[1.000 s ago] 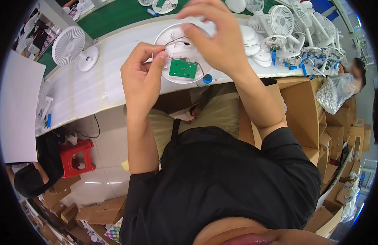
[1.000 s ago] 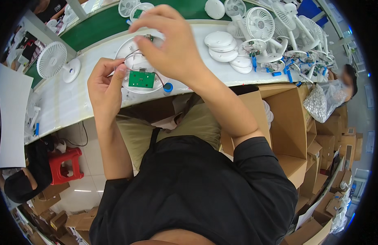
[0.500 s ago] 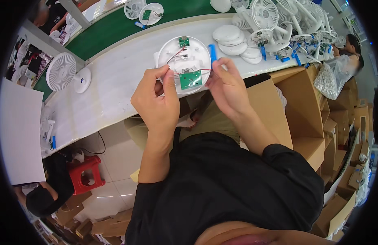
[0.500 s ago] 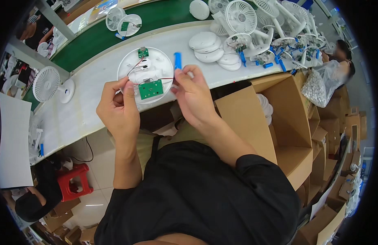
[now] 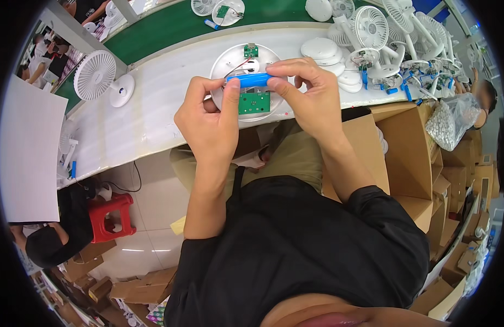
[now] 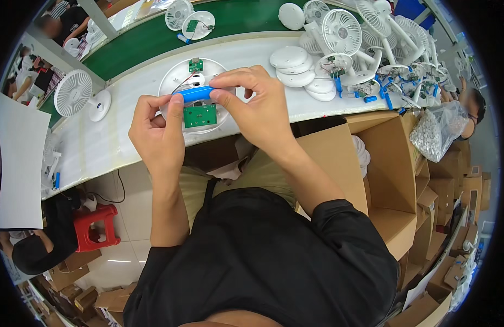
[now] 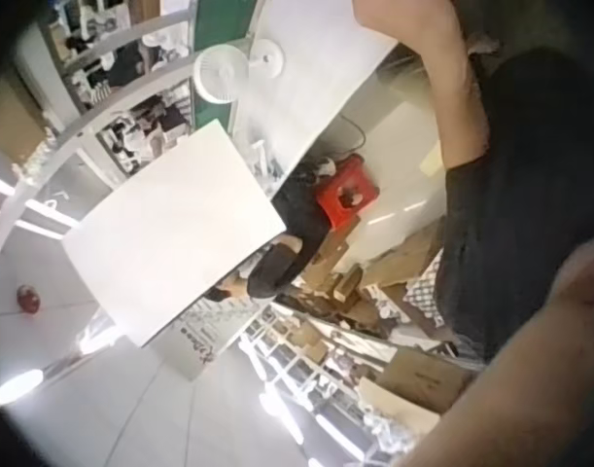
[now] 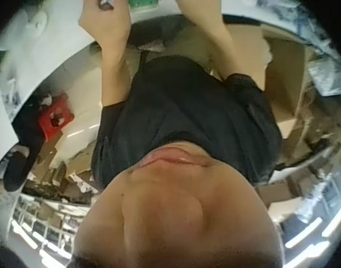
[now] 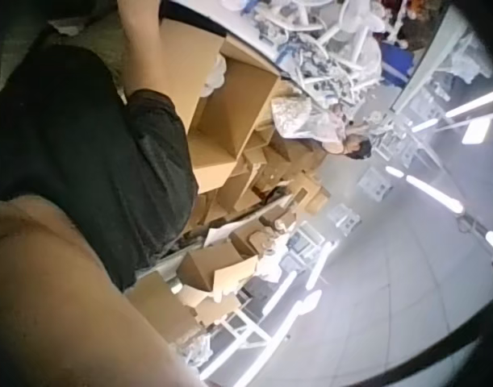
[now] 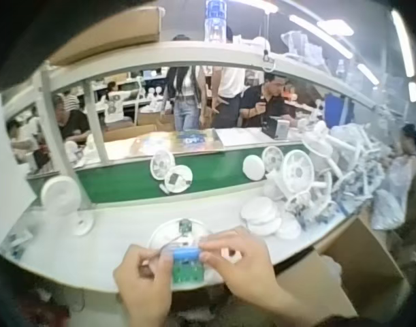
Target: Assembling small electric fans by connecting internal components and housings.
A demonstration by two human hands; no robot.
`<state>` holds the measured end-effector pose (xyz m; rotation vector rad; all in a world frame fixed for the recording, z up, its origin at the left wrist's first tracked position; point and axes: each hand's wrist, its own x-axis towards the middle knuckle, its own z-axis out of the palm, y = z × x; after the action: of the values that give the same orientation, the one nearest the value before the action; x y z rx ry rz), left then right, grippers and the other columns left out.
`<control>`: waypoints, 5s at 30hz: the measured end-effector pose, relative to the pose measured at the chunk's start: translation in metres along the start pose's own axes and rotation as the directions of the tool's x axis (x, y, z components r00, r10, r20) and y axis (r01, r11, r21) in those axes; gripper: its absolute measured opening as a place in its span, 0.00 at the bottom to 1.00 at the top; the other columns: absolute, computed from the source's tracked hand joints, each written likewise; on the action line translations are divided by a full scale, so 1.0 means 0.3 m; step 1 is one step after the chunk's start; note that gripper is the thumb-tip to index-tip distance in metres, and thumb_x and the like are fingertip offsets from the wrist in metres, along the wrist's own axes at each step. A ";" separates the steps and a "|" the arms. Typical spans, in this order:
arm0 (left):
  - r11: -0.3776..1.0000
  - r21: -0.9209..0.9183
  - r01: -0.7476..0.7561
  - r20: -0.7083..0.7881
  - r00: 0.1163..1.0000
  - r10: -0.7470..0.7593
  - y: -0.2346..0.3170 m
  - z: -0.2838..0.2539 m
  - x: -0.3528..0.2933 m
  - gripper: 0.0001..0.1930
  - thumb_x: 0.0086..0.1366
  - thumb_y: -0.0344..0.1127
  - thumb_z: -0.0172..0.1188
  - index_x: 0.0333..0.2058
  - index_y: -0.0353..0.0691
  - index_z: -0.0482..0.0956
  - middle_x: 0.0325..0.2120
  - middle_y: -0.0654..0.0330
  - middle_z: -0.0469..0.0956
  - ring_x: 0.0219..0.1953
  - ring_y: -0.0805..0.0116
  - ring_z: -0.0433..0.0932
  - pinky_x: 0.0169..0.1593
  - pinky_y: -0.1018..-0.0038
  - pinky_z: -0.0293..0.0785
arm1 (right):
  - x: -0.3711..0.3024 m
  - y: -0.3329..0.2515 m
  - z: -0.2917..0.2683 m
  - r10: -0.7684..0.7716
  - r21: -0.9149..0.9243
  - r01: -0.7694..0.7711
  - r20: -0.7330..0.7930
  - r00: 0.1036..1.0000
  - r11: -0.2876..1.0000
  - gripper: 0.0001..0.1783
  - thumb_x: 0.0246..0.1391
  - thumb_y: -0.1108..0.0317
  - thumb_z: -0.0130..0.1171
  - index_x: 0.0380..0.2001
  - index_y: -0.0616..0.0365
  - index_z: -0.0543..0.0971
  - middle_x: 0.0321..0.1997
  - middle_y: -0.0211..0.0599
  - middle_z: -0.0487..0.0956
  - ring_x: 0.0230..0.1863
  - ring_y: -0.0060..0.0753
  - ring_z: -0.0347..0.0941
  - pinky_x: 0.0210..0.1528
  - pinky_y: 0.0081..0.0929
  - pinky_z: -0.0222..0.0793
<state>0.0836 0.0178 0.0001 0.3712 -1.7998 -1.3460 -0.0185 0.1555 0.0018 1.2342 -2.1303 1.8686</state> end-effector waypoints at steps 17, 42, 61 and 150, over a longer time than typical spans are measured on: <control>0.999 0.001 -0.043 -0.039 0.998 0.043 -0.028 0.023 0.004 0.10 0.60 0.31 0.67 0.29 0.33 0.74 0.23 0.60 0.76 0.21 0.78 0.71 0.23 0.83 0.70 | -0.005 0.086 0.008 0.262 0.638 -0.367 0.258 0.930 0.677 0.19 0.51 0.81 0.61 0.48 0.64 0.79 0.47 0.44 0.79 0.44 0.29 0.73 0.50 0.19 0.70; 0.990 -0.078 0.121 0.089 0.990 -0.114 0.002 -0.092 -0.039 0.03 0.66 0.26 0.52 0.36 0.35 0.73 0.26 0.63 0.74 0.25 0.80 0.66 0.31 0.87 0.61 | 0.361 0.485 -0.309 0.247 -0.749 0.084 0.319 0.915 0.657 0.21 0.52 0.65 0.63 0.51 0.52 0.78 0.50 0.39 0.79 0.49 0.40 0.75 0.52 0.35 0.71; 0.911 -0.345 0.225 -0.017 0.969 -0.245 -0.006 -0.090 -0.090 0.20 0.66 0.25 0.54 0.57 0.33 0.70 0.37 0.49 0.80 0.35 0.74 0.77 0.35 0.86 0.71 | 0.186 0.182 -0.342 0.309 -0.150 -0.277 0.267 0.913 0.949 0.25 0.46 0.78 0.61 0.51 0.58 0.74 0.43 0.42 0.80 0.40 0.33 0.75 0.43 0.25 0.73; 0.980 -0.164 0.109 0.125 0.988 -0.089 -0.293 -0.227 -0.063 0.19 0.53 0.27 0.64 0.45 0.33 0.75 0.40 0.53 0.78 0.38 0.64 0.75 0.43 0.71 0.73 | 0.168 0.166 0.109 -0.190 0.052 0.190 -0.017 0.982 0.980 0.14 0.48 0.72 0.63 0.41 0.58 0.80 0.35 0.35 0.76 0.36 0.34 0.70 0.41 0.27 0.67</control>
<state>0.1259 -0.0471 -0.0818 0.2978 -1.7641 -1.6091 -0.0671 0.0990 -0.0214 1.3792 -1.8918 1.8581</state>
